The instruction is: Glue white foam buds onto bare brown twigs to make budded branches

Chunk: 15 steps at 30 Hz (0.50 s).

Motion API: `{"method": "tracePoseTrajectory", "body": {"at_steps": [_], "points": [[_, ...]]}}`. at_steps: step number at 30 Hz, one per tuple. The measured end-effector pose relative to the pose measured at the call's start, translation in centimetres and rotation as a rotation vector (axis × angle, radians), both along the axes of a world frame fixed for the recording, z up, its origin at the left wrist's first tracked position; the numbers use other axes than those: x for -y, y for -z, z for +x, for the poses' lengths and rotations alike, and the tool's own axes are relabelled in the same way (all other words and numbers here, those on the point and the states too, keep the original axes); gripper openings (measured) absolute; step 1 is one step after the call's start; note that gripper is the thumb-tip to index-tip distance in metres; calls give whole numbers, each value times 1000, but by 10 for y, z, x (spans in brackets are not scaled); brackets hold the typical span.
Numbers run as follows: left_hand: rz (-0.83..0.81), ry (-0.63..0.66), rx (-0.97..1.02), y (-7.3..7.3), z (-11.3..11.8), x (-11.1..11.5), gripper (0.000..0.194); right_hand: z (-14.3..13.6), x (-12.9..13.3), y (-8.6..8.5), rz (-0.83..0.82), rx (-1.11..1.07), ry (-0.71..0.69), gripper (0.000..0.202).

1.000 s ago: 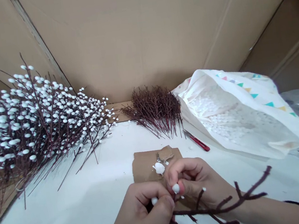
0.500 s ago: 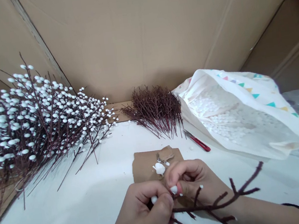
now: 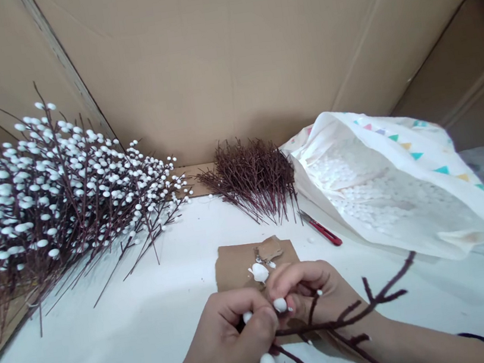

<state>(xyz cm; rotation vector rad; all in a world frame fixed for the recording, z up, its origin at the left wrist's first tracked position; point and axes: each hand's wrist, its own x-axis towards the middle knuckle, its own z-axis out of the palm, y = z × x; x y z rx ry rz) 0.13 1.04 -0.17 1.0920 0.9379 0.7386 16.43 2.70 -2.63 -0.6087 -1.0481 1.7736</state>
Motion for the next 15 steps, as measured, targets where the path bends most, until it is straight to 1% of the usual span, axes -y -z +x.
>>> {"method": "tracePoseTrajectory", "body": {"at_steps": [4,10,13,15], "points": [[0,5,26,0,-1,-1,41,0,-1,0,14,-7,-20,6],[-7,16,55,4,-2,1,42,1,0,1,113,71,71,3],[14,15,24,2,-1,0,43,1,1,-4,138,162,74,3],[39,-2,-5,-1,-1,-1,42,9,-4,-9,193,294,102,9]]}}
